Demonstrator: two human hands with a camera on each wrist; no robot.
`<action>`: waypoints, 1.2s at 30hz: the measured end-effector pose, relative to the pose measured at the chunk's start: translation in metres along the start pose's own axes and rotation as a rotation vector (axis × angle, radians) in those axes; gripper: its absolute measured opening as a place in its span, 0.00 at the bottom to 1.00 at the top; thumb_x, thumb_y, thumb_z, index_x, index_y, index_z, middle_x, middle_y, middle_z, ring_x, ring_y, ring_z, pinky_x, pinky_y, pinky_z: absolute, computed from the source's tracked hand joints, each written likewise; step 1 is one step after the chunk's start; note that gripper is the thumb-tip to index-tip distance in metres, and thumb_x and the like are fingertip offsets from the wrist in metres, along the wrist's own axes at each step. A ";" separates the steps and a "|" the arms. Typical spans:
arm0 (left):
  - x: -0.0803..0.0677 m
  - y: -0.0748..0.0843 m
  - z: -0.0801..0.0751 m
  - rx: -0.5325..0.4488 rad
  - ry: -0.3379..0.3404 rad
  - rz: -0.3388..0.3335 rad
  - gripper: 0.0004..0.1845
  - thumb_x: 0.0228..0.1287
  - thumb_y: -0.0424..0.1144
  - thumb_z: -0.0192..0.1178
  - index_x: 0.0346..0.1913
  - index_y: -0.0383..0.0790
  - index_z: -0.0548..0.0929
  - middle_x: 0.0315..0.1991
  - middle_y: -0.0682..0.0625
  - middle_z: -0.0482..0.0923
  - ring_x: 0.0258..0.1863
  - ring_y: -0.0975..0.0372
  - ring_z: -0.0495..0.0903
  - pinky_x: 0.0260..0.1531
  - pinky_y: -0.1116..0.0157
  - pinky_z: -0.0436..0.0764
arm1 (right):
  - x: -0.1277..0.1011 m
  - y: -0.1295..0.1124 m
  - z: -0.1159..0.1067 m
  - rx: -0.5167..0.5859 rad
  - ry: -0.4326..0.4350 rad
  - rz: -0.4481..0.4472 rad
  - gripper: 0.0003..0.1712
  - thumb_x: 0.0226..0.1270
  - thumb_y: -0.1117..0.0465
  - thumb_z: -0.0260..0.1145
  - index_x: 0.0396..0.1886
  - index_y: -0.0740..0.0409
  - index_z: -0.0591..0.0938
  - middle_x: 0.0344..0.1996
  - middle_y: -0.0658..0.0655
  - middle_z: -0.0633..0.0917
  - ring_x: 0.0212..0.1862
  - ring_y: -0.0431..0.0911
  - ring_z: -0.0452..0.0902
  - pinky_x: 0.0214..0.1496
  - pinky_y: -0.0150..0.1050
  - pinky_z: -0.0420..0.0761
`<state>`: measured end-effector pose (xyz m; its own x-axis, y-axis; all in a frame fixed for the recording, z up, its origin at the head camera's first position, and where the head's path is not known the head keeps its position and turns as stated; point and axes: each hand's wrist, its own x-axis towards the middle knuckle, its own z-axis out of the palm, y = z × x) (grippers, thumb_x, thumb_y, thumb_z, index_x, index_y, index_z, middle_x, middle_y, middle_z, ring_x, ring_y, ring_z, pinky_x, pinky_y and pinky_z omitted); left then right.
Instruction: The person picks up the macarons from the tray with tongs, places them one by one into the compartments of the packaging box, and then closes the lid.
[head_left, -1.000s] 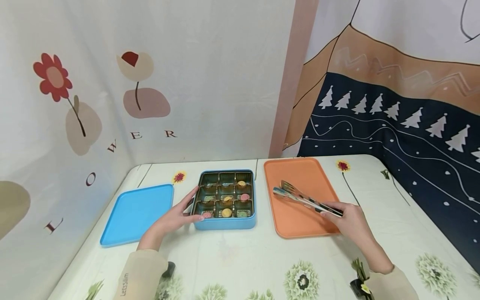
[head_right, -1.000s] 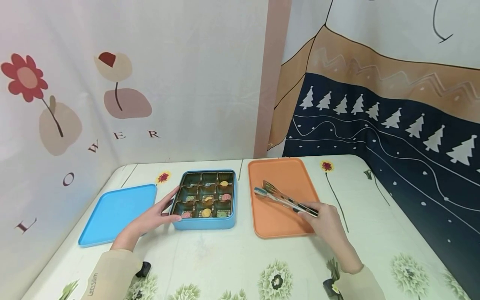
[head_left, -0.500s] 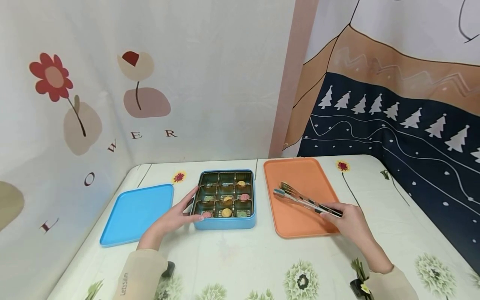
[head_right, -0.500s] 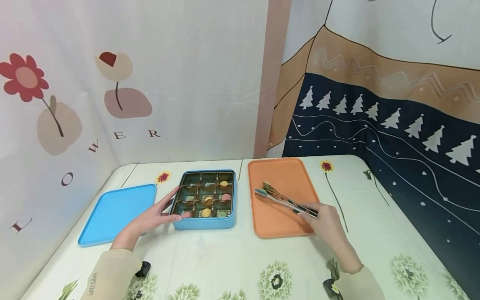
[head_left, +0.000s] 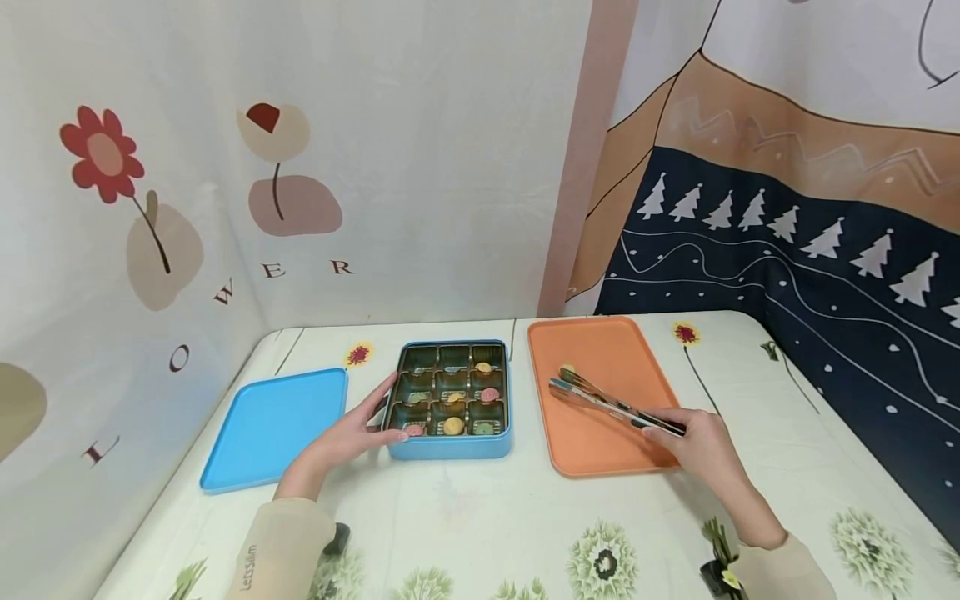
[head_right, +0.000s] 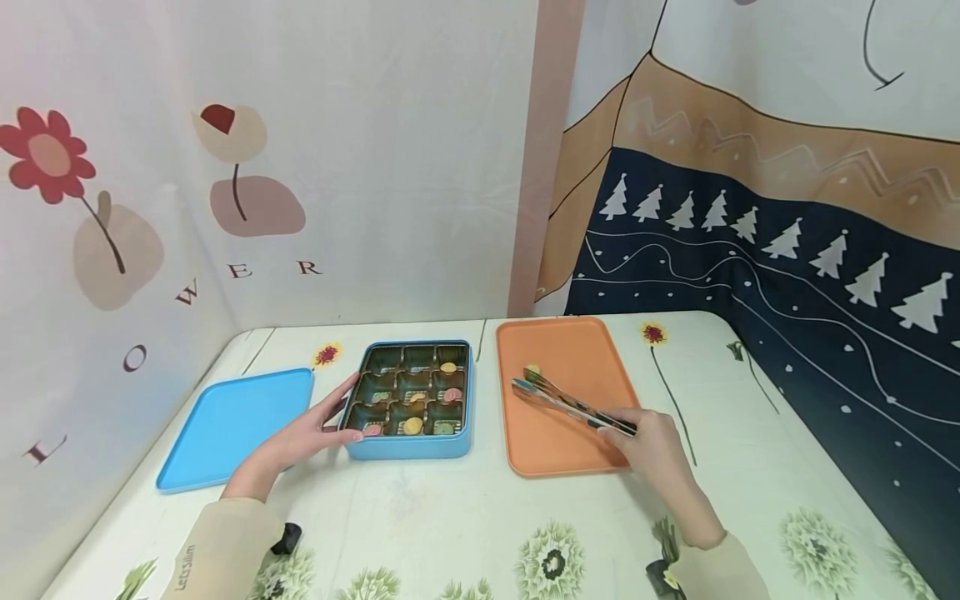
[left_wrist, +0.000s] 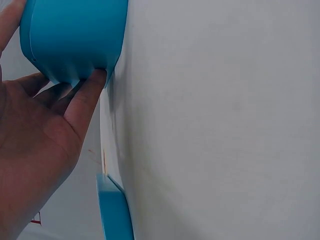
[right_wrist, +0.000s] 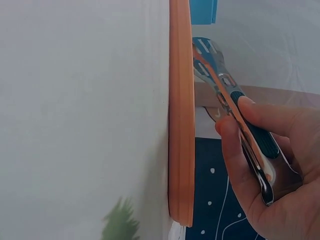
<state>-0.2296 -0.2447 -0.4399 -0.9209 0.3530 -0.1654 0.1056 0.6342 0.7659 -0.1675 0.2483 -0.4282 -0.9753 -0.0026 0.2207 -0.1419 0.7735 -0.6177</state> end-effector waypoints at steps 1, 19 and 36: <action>0.000 0.000 0.000 -0.002 0.001 0.000 0.54 0.65 0.51 0.66 0.81 0.58 0.38 0.82 0.37 0.35 0.78 0.35 0.40 0.67 0.29 0.57 | 0.000 0.000 0.000 0.001 0.000 0.002 0.17 0.62 0.63 0.72 0.49 0.67 0.87 0.40 0.68 0.89 0.17 0.38 0.63 0.18 0.32 0.64; 0.000 0.000 0.001 -0.002 0.007 0.018 0.54 0.65 0.50 0.66 0.82 0.56 0.39 0.82 0.37 0.36 0.78 0.34 0.40 0.67 0.28 0.55 | 0.000 -0.003 -0.001 0.001 0.011 0.009 0.15 0.62 0.61 0.73 0.46 0.66 0.89 0.26 0.60 0.89 0.15 0.36 0.62 0.16 0.31 0.61; 0.000 -0.001 0.001 0.003 0.002 0.005 0.53 0.66 0.51 0.65 0.81 0.57 0.38 0.82 0.38 0.34 0.78 0.35 0.40 0.67 0.29 0.57 | 0.007 -0.009 -0.002 0.001 0.056 -0.039 0.14 0.62 0.63 0.72 0.46 0.66 0.88 0.30 0.63 0.90 0.13 0.36 0.63 0.15 0.32 0.60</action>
<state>-0.2294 -0.2445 -0.4413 -0.9213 0.3543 -0.1604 0.1110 0.6347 0.7647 -0.1726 0.2424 -0.4200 -0.9581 0.0028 0.2863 -0.1797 0.7726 -0.6090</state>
